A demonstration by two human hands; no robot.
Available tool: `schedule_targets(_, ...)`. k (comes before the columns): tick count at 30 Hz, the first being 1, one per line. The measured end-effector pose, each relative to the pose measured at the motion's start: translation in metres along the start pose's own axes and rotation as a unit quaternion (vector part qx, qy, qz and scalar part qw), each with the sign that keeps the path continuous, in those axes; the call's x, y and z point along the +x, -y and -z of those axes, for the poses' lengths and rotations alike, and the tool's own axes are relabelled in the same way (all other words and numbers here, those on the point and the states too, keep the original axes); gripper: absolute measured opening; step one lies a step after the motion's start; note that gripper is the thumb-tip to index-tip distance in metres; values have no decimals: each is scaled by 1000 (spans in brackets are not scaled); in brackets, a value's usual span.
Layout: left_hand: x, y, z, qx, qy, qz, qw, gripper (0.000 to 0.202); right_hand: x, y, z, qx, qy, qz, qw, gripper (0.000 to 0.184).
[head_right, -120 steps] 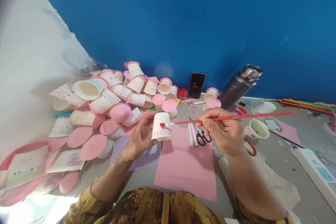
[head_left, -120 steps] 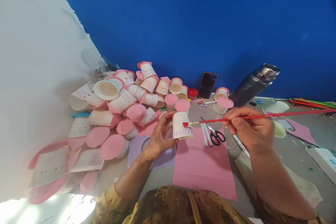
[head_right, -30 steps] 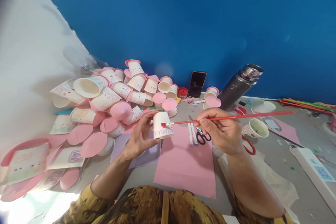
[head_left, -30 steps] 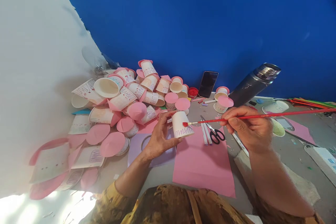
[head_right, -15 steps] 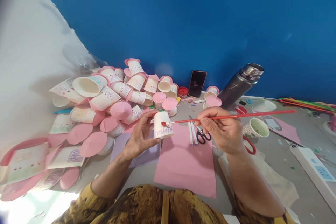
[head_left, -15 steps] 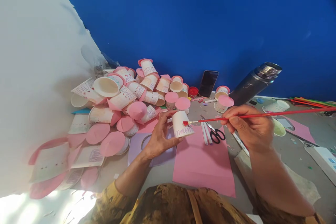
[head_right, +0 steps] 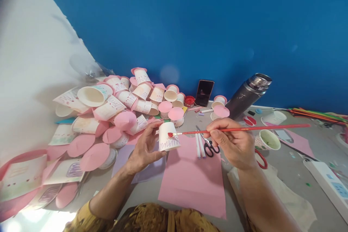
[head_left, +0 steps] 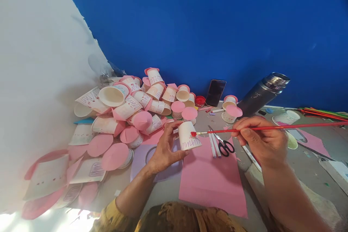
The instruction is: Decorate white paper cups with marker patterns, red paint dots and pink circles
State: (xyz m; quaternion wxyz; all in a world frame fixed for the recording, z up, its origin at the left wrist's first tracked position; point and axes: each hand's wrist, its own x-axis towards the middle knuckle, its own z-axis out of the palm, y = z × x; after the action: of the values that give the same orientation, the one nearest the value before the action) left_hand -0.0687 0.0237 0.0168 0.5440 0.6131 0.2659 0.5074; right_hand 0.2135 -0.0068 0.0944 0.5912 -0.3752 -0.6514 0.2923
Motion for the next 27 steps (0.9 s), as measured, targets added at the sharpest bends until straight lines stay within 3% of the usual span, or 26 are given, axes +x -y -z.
schedule_targets(4, 1, 0, 0, -16, -2, -6, 1000, 78, 0, 2, 0, -15, 19, -15, 1000, 11)
schedule_targets(9, 2, -2, 0, -26, -3, 0, 1000, 77, 2, 2, 0, 5, -9, 16, 1000, 8)
schedule_targets(17, 2, -1, 0, -1, -13, -23, 1000, 77, 0, -1, -1, 14, -4, 13, 1000, 8)
schedule_targets(27, -3, -9, -4, 189, -22, -45, 981, 81, 0, 2, -3, -9, 14, 5, 1000, 8)
